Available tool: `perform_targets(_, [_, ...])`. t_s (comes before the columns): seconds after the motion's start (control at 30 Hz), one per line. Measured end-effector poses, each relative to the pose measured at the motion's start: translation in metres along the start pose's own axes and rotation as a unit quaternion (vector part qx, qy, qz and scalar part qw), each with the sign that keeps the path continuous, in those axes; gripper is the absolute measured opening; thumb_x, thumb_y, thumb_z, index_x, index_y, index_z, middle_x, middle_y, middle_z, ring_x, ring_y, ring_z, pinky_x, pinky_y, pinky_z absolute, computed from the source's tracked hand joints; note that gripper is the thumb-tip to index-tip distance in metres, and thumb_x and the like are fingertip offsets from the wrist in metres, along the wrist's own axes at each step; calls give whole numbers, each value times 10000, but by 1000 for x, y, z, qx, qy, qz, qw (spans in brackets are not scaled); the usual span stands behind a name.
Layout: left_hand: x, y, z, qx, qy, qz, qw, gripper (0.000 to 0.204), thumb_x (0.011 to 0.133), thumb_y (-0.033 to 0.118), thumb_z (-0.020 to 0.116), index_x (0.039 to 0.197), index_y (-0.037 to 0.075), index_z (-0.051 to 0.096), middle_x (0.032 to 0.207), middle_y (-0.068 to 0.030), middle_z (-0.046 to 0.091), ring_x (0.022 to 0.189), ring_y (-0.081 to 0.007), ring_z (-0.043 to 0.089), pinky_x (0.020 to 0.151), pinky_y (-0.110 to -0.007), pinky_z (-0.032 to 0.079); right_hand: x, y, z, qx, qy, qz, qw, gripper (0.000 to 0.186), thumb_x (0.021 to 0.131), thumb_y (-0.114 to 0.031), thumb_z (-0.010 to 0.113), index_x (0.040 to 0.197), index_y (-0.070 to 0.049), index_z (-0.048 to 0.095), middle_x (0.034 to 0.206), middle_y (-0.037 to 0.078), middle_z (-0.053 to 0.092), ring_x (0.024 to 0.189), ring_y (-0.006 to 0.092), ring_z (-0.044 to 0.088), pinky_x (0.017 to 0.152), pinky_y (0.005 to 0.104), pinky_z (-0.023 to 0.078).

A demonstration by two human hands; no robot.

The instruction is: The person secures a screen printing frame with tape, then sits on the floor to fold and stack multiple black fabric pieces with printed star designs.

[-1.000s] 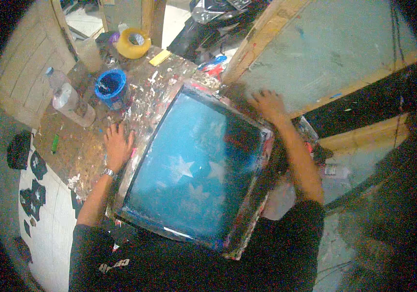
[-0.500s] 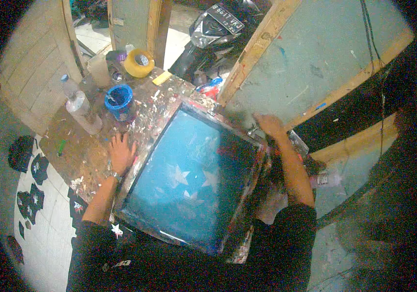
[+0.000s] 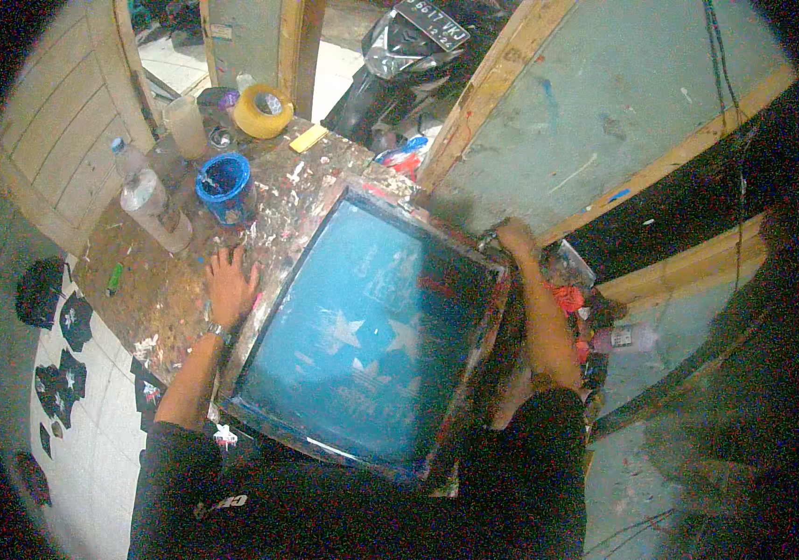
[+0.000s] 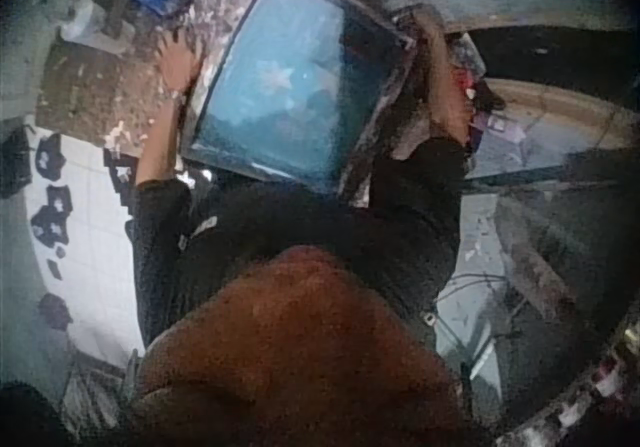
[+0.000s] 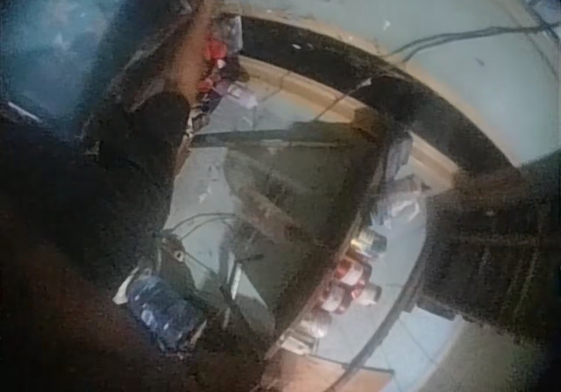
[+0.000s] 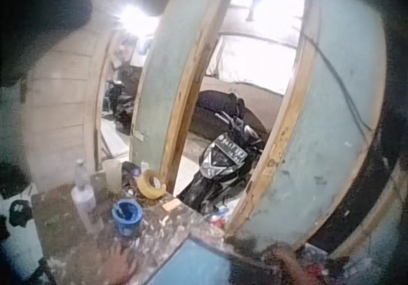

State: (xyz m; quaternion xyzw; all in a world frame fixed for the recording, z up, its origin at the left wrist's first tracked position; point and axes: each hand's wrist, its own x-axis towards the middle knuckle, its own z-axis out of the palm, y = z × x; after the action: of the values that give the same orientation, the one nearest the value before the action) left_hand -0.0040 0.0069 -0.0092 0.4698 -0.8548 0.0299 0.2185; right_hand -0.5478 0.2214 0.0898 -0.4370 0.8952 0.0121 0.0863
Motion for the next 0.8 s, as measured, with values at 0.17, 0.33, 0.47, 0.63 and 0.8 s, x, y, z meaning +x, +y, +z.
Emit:
perform_targets(0.17, [0,-4,4,9,-3,-11,1000,483,933,381,584,1291,58,556,1223,-178,532,1149,-357,498,957,-493,402,-6,-30,-4,-161,2,-72,984,352,912,-356,623,988,-32,739,996,241,716,926,411,705,804,525,556])
perform_targets(0.33, [6,1,-1,-23,-34,-7,999,481,933,377,585,1305,73,559,1221,-171,537,1144,-354,502,956,-486,403,24,-24,9,-241,-32,-49,969,474,970,-425,567,900,19,715,948,271,699,937,439,682,818,525,541])
perform_targets(0.47, [1,2,-3,-19,-36,-18,999,484,929,377,586,1307,76,558,1236,-173,537,1139,-355,505,955,-488,403,-17,-18,-24,-148,-54,-123,980,447,997,-380,503,939,3,726,963,266,702,915,455,681,816,534,535])
perform_targets(0.63, [2,1,2,-14,-23,-10,1000,486,933,383,582,1303,68,554,1240,-176,538,1128,-357,511,953,-495,404,-6,-9,25,-126,55,56,989,512,1009,-440,430,1017,-28,734,1027,241,713,945,457,683,838,544,533])
perform_targets(0.8, [4,9,6,-32,-40,2,999,486,938,398,579,1296,69,555,1243,-178,537,1152,-358,505,974,-498,395,32,85,58,-99,0,120,988,480,992,-433,444,1104,-55,717,1079,239,709,962,452,678,820,563,527])
